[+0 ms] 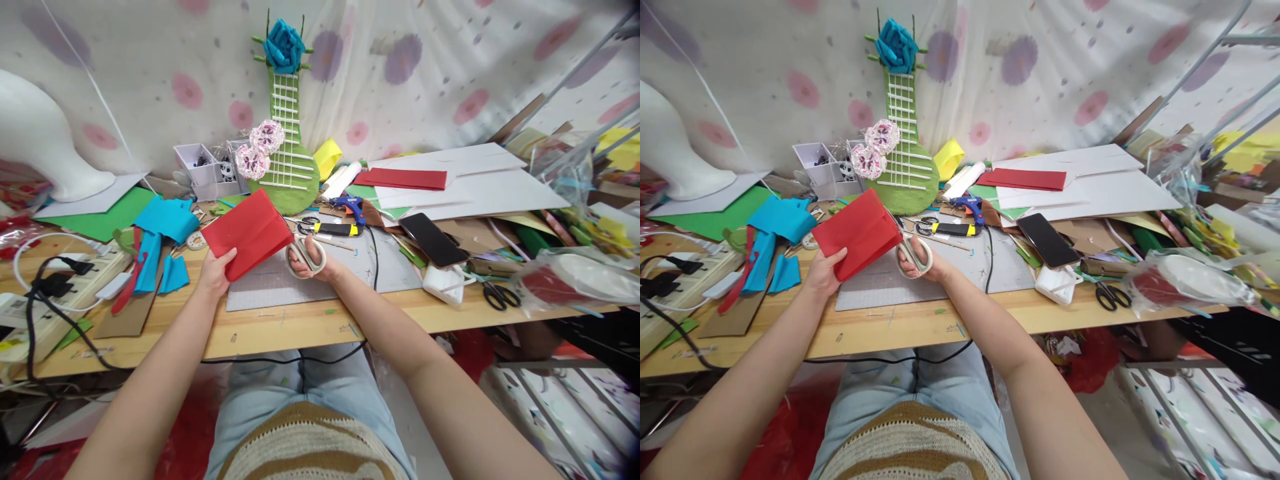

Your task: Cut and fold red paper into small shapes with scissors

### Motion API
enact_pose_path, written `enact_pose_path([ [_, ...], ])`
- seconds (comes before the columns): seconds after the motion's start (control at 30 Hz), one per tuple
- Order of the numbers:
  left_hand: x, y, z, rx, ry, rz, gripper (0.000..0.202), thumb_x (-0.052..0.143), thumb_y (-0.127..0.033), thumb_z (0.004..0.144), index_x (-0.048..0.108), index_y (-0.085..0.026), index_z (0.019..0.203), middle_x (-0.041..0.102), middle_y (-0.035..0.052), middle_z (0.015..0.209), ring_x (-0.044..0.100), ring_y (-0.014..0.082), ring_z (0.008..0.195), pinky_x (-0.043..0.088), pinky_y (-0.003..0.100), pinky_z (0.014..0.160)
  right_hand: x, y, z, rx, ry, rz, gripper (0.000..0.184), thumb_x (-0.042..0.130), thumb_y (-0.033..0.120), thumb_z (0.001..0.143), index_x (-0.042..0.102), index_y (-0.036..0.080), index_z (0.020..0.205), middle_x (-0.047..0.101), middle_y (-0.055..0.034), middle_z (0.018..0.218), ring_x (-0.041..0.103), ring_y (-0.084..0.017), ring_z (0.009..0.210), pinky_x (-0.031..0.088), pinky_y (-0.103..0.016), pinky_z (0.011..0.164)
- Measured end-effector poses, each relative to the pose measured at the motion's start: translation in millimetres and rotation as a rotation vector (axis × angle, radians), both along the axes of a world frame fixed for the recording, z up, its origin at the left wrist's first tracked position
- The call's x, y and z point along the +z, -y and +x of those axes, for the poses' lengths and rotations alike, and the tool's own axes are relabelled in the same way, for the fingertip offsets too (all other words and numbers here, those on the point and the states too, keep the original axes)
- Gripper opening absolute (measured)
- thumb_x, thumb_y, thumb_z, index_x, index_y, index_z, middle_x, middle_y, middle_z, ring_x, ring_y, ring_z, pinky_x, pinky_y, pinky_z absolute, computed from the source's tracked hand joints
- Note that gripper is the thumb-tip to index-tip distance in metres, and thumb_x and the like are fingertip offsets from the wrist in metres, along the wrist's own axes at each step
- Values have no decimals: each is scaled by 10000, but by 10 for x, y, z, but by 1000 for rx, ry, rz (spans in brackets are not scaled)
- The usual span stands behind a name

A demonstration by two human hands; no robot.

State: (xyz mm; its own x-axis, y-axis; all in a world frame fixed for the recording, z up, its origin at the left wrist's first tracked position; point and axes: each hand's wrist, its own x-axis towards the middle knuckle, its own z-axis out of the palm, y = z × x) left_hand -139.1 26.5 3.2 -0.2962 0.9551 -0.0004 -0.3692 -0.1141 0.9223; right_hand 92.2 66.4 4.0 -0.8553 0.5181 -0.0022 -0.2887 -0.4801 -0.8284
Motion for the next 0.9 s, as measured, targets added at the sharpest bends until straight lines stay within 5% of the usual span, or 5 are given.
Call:
enact_pose_path([
  [0.27, 71, 58, 40, -41, -36, -18, 507, 780, -207, 540, 612, -218, 1018, 652, 65, 1163, 580, 283, 1119, 494, 425, 935, 82, 61, 50, 164, -43, 63, 823, 94, 891, 655, 446, 162, 800, 463, 2, 559, 435, -112, 432, 186, -182, 326],
  [0.73, 15, 62, 82, -71, -34, -45, 565, 824, -240, 504, 608, -195, 1024, 684, 83, 1099, 618, 290, 1054, 510, 438, 903, 63, 9, 23, -36, 99, 215, 820, -100, 846, 663, 407, 204, 720, 442, -3, 559, 415, -112, 472, 229, -229, 404],
  [0.9, 27, 56, 104, -64, -43, -39, 579, 826, -241, 501, 606, -190, 1033, 687, 89, 1091, 624, 288, 1043, 508, 436, 905, 66, 49, -24, -111, 75, 239, 787, -41, 830, 713, 414, 189, 669, 389, 20, 519, 387, -88, 423, 196, -202, 383],
])
